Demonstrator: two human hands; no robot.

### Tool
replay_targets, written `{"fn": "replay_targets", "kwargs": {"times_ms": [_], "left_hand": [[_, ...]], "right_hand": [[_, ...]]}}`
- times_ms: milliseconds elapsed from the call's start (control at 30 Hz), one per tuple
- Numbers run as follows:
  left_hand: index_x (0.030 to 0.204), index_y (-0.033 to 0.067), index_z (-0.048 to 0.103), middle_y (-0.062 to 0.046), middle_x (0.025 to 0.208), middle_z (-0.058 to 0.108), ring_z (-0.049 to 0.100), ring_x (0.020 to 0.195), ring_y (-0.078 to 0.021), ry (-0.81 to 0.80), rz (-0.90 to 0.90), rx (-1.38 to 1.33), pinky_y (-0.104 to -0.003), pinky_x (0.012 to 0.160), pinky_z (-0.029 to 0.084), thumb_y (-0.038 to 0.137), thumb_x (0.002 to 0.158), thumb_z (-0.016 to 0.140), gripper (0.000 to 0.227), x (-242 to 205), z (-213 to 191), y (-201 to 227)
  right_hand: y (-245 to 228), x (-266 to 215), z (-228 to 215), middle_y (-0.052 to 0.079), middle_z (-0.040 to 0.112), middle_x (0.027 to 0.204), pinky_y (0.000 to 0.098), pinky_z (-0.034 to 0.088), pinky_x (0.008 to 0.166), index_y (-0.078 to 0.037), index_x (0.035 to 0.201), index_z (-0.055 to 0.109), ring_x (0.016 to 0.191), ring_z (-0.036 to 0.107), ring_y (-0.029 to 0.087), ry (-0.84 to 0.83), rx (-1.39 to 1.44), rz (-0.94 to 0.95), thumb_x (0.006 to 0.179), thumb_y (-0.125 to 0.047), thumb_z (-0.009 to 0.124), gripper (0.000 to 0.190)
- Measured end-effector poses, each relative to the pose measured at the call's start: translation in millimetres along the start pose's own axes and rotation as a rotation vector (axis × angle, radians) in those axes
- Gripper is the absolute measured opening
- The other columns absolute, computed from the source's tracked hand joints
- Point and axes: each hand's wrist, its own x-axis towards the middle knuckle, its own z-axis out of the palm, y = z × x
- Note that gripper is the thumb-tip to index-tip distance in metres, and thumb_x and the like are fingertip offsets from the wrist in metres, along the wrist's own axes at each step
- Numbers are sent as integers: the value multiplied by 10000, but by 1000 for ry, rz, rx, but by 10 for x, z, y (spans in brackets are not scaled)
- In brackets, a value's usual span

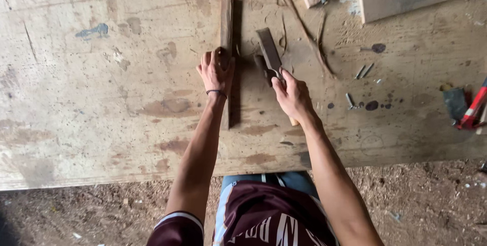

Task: The person smooths a small wooden block with sandpaper, then uses a chisel to pare and shape a longer wooden plank on a workbench. The person repeatedly flips and repositions the plank while removing thin shavings.

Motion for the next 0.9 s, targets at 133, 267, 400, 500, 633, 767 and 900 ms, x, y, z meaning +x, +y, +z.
{"fn": "replay_targets", "kwargs": {"times_ms": [133, 267, 400, 500, 633, 767, 900], "left_hand": [[1380, 104, 606, -138, 1271, 582, 515, 1187, -333, 18, 83, -55, -498, 1020, 428, 247, 944, 746, 480, 47, 72, -61], [1377, 126, 631, -128, 1287, 583, 528, 1192, -327, -83, 301, 39, -509, 1000, 381, 150, 919, 713, 467, 199, -42, 108], [1328, 196, 677, -54, 1264, 625, 551, 1182, -272, -212, 485, 90, -536, 996, 355, 109, 963, 690, 376, 420, -89, 399], [1250, 245, 735, -6, 1262, 654, 567, 1198, -230, -253, 583, 172, -567, 996, 341, 25, 943, 659, 386, 551, 45, 477], [1156, 300, 786, -2, 1268, 659, 578, 1231, -216, -245, 634, 277, -562, 1099, 336, 21, 959, 660, 365, 728, 335, 454], [1153, 279, 784, 13, 1361, 657, 578, 1299, -197, -246, 516, 142, -516, 1181, 341, 67, 1044, 631, 283, 786, 447, 497], [1305, 242, 710, -82, 1497, 536, 461, 1414, -251, -56, 365, 221, -556, 1197, 250, 229, 1016, 680, 291, 620, 420, 505]], "right_hand": [[148, 15, -301, 48, 643, 667, 286, 493, 374, -55, 1067, 634, 472, 615, 140, 44, 36, 49, 1100, -297, 530, 265], [285, 78, -600, 36, 636, 704, 274, 525, 405, -20, 991, 574, 533, 686, 138, 64, 180, 33, 1087, -282, 569, 279], [564, 165, -636, 14, 587, 712, 284, 499, 402, -52, 1115, 549, 530, 641, 123, 141, 252, 137, 1052, -281, 588, 241], [883, 311, -565, -2, 588, 770, 265, 494, 444, -55, 1180, 520, 575, 580, 100, 236, 218, -9, 1050, -295, 647, 302], [1215, 358, -527, -4, 543, 743, 281, 441, 428, -29, 1057, 568, 538, 479, 108, 207, -91, -152, 1092, -344, 579, 318], [1399, 235, -431, -17, 463, 658, 321, 334, 420, -66, 969, 594, 488, 380, 121, 12, -178, -16, 1158, -409, 415, 430], [1392, -91, -419, -34, 401, 628, 288, 308, 418, -74, 1029, 594, 485, 359, 106, -49, -119, -18, 1125, -407, 423, 386]]}}
